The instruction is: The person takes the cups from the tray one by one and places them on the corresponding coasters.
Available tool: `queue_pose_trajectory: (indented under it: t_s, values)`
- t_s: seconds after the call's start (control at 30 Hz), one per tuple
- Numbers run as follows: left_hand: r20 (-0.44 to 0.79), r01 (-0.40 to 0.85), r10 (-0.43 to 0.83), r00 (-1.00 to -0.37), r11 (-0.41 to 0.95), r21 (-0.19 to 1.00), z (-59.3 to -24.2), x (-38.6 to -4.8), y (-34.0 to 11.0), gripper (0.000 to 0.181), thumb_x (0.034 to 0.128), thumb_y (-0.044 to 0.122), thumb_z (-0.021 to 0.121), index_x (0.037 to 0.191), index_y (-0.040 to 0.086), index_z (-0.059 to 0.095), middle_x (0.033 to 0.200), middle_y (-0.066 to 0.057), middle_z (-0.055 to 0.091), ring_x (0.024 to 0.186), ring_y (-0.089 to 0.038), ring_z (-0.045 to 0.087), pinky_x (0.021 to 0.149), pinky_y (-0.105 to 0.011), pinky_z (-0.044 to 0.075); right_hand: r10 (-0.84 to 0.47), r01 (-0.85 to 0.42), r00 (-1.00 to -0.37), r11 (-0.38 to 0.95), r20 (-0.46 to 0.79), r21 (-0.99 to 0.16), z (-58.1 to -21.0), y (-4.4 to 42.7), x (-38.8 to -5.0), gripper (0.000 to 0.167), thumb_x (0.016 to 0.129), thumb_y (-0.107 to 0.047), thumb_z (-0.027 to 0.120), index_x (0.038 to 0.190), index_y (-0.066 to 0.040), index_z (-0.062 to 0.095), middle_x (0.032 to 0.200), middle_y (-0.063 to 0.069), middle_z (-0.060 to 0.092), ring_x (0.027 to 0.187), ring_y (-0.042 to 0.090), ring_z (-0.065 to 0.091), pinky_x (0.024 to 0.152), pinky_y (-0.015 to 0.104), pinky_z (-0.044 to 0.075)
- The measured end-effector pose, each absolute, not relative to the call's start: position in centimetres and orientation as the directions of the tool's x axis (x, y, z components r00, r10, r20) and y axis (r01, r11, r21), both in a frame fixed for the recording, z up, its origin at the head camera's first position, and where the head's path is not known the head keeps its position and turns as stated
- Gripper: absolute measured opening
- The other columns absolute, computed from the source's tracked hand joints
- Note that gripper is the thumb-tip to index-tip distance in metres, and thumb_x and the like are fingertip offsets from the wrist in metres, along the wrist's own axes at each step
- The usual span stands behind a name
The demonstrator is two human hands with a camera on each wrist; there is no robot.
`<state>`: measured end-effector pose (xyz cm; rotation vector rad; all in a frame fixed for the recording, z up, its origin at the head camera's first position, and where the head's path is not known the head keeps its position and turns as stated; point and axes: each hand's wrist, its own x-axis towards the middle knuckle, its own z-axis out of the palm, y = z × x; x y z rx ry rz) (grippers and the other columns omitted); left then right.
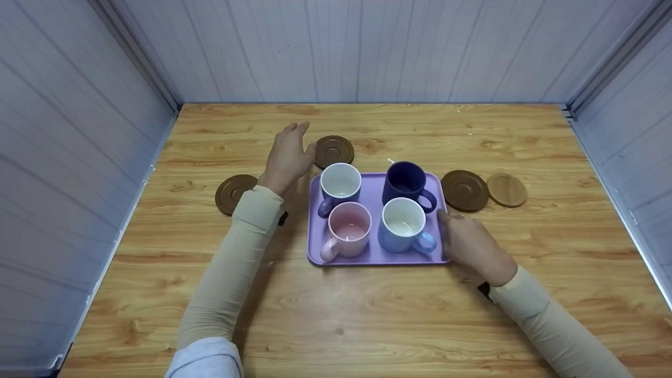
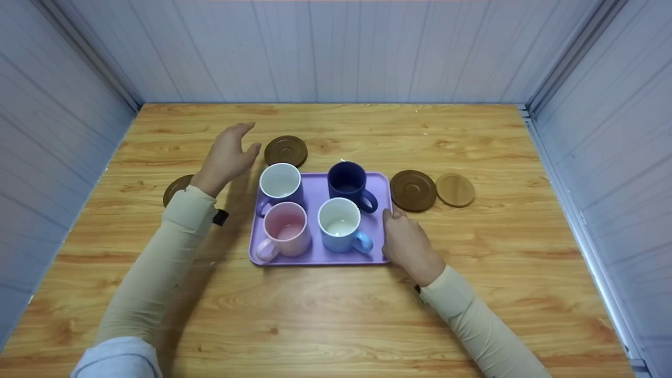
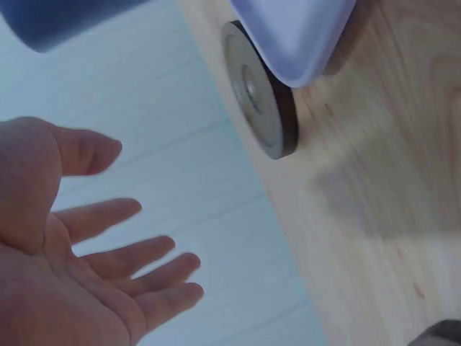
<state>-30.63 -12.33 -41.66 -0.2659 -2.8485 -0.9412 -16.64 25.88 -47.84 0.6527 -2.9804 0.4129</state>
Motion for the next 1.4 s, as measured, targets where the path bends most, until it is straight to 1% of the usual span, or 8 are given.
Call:
queue_pose_trajectory:
  t_s: [0.1,0.27,0.47,0.67,0.83,0.93,1.17,1.4]
  values:
    - [0.203,0.208,0.108,-0.973,0.793,0.573,-41.5,-29.3,-12.5,0.055,0.1009,0.018,0.060,0.152,0.000,0.049,0.154,-0.029,0.046,0.143,-0.044,0.044,0.120,-0.052,0.035,-0.405,-0.422,-0.906,0.872,0.121,-0.247,-48.0,26.0,-16.6,0.025,0.081,0.005,0.060,0.106,0.005,0.062,0.081,0.017,0.061,0.066,0.036,0.064,0.057,0.057,0.055]
    - [0.228,0.228,0.116,-0.967,0.792,0.566,-41.9,-27.2,-12.8,0.055,0.1007,0.017,0.061,0.152,0.002,0.049,0.153,-0.028,0.047,0.140,-0.046,0.047,0.117,-0.054,0.038,-0.400,-0.418,-0.909,0.873,0.119,-0.251,-48.0,26.0,-16.7,0.027,0.081,0.005,0.060,0.108,0.005,0.062,0.082,0.017,0.061,0.067,0.036,0.065,0.058,0.058,0.055]
    - [0.239,0.251,0.139,-0.961,0.801,0.544,-43.1,-24.4,-12.8,0.054,0.1001,0.013,0.062,0.151,0.001,0.050,0.151,-0.032,0.047,0.138,-0.049,0.048,0.115,-0.057,0.040,-0.405,-0.425,-0.905,0.873,0.129,-0.240,-48.0,26.0,-16.8,0.022,0.085,0.004,0.060,0.107,0.005,0.060,0.086,0.020,0.063,0.071,0.043,0.067,0.059,0.060,0.055]
    - [0.184,0.237,0.161,-0.970,0.803,0.546,-44.5,-22.1,-12.5,0.053,0.1013,0.013,0.060,0.152,0.002,0.050,0.154,-0.032,0.043,0.138,-0.049,0.047,0.116,-0.058,0.038,-0.387,-0.404,-0.915,0.876,0.115,-0.263,-47.8,26.1,-16.6,0.031,0.080,0.005,0.063,0.112,0.006,0.062,0.089,0.019,0.064,0.074,0.040,0.068,0.064,0.059,0.057]
    - [0.130,0.197,0.150,-0.980,0.817,0.542,-45.8,-20.4,-12.5,0.051,0.1008,0.011,0.058,0.150,0.001,0.051,0.153,-0.033,0.044,0.136,-0.052,0.048,0.116,-0.059,0.038,-0.395,-0.411,-0.911,0.875,0.114,-0.255,-48.0,26.1,-16.6,0.028,0.084,0.004,0.060,0.111,0.007,0.062,0.089,0.020,0.063,0.072,0.041,0.068,0.062,0.059,0.056]
    - [0.079,0.173,0.155,-0.985,0.820,0.545,-46.5,-19.6,-12.6,0.052,0.1004,0.012,0.058,0.151,0.001,0.051,0.153,-0.034,0.043,0.139,-0.051,0.047,0.117,-0.059,0.036,-0.393,-0.407,-0.914,0.878,0.105,-0.253,-48.0,26.1,-16.6,0.030,0.084,0.004,0.059,0.114,0.007,0.062,0.090,0.021,0.064,0.073,0.043,0.068,0.062,0.060,0.056]
    - [0.018,0.195,0.219,-0.975,0.822,0.535,-47.2,-18.4,-12.2,0.053,0.0997,0.013,0.059,0.150,-0.003,0.051,0.153,-0.035,0.044,0.140,-0.048,0.046,0.119,-0.056,0.035,-0.392,-0.402,-0.915,0.881,0.092,-0.250,-48.0,26.1,-16.7,0.033,0.086,0.004,0.058,0.118,0.008,0.062,0.089,0.021,0.064,0.072,0.040,0.067,0.061,0.060,0.055]
    - [-0.071,0.169,0.240,-0.968,0.835,0.524,-47.6,-17.8,-11.9,0.057,0.1005,0.016,0.059,0.154,-0.001,0.046,0.157,-0.034,0.038,0.146,-0.050,0.037,0.120,-0.060,0.030,-0.395,-0.414,-0.910,0.878,0.124,-0.240,-48.1,26.0,-16.6,0.024,0.087,0.004,0.055,0.109,0.007,0.061,0.089,0.022,0.063,0.070,0.045,0.067,0.057,0.061,0.054]
